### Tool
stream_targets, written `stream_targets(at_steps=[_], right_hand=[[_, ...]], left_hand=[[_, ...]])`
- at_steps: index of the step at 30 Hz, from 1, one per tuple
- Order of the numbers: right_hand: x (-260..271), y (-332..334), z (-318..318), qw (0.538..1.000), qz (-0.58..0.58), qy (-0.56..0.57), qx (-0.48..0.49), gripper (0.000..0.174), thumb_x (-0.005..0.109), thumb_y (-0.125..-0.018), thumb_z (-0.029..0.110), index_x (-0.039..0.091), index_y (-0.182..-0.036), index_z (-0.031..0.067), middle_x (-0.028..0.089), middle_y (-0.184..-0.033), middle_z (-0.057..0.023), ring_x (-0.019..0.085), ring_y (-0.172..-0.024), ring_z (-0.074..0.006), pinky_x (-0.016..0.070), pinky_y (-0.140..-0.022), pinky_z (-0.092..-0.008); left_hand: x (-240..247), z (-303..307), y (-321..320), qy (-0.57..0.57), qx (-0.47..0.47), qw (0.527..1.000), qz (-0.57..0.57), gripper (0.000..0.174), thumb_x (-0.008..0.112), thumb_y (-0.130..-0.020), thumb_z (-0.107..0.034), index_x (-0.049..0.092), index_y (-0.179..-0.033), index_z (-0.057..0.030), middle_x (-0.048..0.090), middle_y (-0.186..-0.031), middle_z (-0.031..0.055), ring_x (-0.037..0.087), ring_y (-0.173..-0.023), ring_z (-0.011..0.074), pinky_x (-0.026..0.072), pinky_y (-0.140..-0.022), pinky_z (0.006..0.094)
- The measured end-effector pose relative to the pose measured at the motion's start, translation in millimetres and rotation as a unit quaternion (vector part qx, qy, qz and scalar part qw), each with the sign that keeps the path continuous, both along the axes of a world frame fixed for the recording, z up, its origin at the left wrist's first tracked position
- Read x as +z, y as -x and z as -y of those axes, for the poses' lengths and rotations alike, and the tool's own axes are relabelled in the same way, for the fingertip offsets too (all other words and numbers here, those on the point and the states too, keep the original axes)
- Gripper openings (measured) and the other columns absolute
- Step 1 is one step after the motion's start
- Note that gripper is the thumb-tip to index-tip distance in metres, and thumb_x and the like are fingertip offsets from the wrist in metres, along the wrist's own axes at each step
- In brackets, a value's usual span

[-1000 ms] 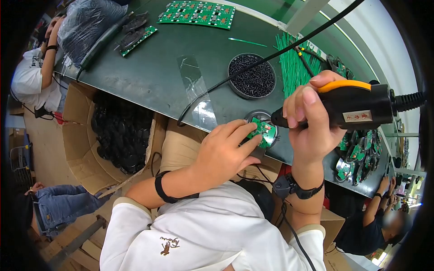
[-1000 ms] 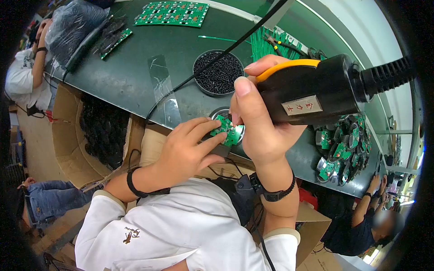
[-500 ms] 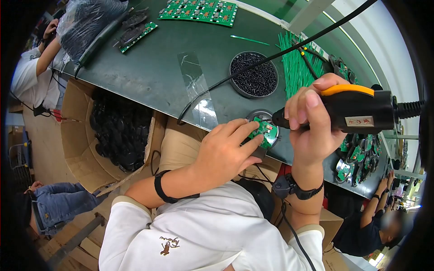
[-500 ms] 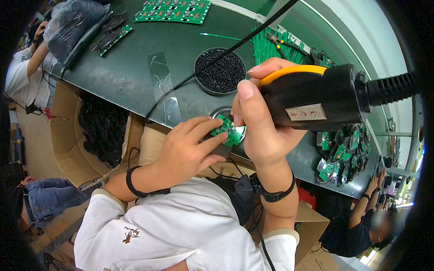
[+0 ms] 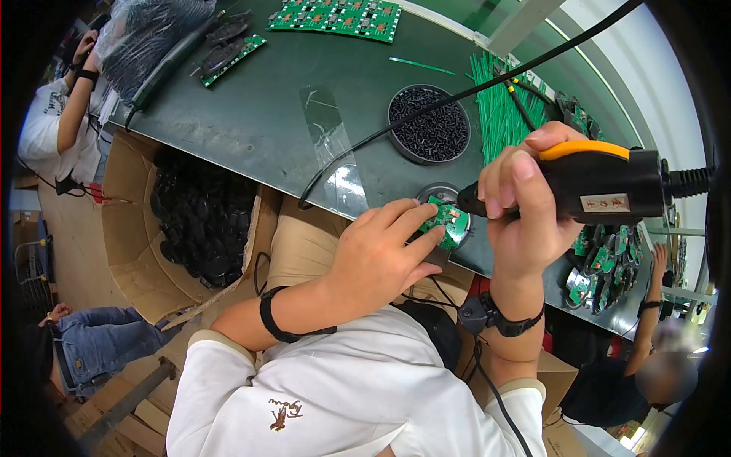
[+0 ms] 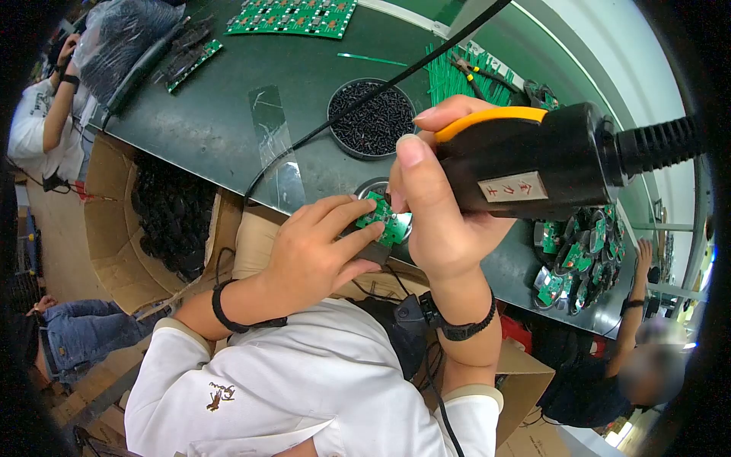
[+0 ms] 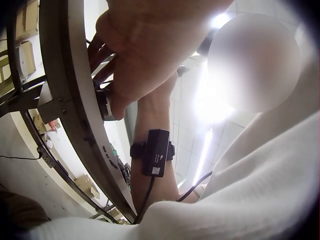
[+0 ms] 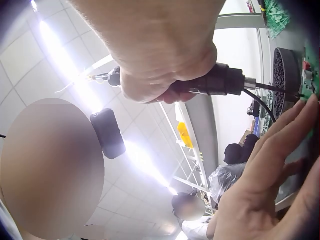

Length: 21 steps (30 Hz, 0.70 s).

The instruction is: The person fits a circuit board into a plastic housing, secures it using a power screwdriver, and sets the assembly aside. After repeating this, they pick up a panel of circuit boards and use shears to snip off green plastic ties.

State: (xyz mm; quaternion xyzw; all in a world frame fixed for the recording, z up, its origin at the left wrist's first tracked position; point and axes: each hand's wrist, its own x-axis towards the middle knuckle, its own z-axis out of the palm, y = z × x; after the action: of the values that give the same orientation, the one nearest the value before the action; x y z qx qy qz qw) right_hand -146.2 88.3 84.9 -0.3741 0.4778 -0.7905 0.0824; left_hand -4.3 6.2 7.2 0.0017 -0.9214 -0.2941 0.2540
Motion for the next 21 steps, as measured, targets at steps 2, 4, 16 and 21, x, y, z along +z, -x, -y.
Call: stream_targets(at_steps=[2, 4, 16, 21], right_hand=[[1.5, -1.6, 1.3, 1.0, 0.006, -0.005, -0.006, 0.025, 0.068, -0.09, -0.004, 0.057, -0.112, -0.0034, 0.057, -0.07, -0.0041, 0.05, -0.048, -0.009, 0.0401, -0.046, -0.0234], [1.0, -1.6, 1.1, 1.0, 0.011, -0.01, -0.011, 0.026, 0.069, -0.09, -0.004, 0.057, -0.113, -0.0035, 0.056, -0.069, -0.0038, 0.05, -0.049, -0.0088, 0.0402, -0.047, -0.0233], [-12.5, 1.7, -2.6, 0.992, -0.083, -0.082, -0.048, 0.021, 0.059, -0.088, -0.004, 0.048, -0.105, 0.0018, 0.051, -0.07, -0.0057, 0.044, -0.05, -0.0107, 0.0395, -0.047, -0.027], [-8.9, 0.0, -1.4, 0.995, -0.055, -0.086, -0.017, 0.022, 0.059, -0.088, -0.005, 0.048, -0.106, 0.0016, 0.051, -0.07, -0.0061, 0.045, -0.05, -0.0116, 0.0396, -0.047, -0.0269]], left_hand=[[0.5, -0.5, 0.6, -0.001, -0.001, 1.0, 0.002, 0.049, 0.084, -0.069, -0.03, 0.074, -0.112, -0.0076, 0.065, -0.125, 0.0106, 0.062, -0.115, 0.031, 0.0532, -0.089, 0.0428], [0.7, -0.3, 0.6, 0.003, 0.001, 1.0, 0.006, 0.049, 0.084, -0.069, -0.029, 0.074, -0.112, -0.0078, 0.065, -0.125, 0.01, 0.062, -0.115, 0.0305, 0.0532, -0.088, 0.0421], [-0.7, 0.4, 0.4, 0.017, -0.003, 1.0, 0.017, 0.05, 0.084, -0.069, -0.03, 0.073, -0.112, -0.0072, 0.065, -0.127, 0.0085, 0.061, -0.117, 0.0278, 0.0528, -0.09, 0.0385], [-0.5, -0.4, -0.3, 0.016, 0.0, 1.0, 0.012, 0.051, 0.085, -0.068, -0.03, 0.073, -0.113, -0.0071, 0.066, -0.127, 0.0085, 0.061, -0.117, 0.0276, 0.053, -0.09, 0.0387]])
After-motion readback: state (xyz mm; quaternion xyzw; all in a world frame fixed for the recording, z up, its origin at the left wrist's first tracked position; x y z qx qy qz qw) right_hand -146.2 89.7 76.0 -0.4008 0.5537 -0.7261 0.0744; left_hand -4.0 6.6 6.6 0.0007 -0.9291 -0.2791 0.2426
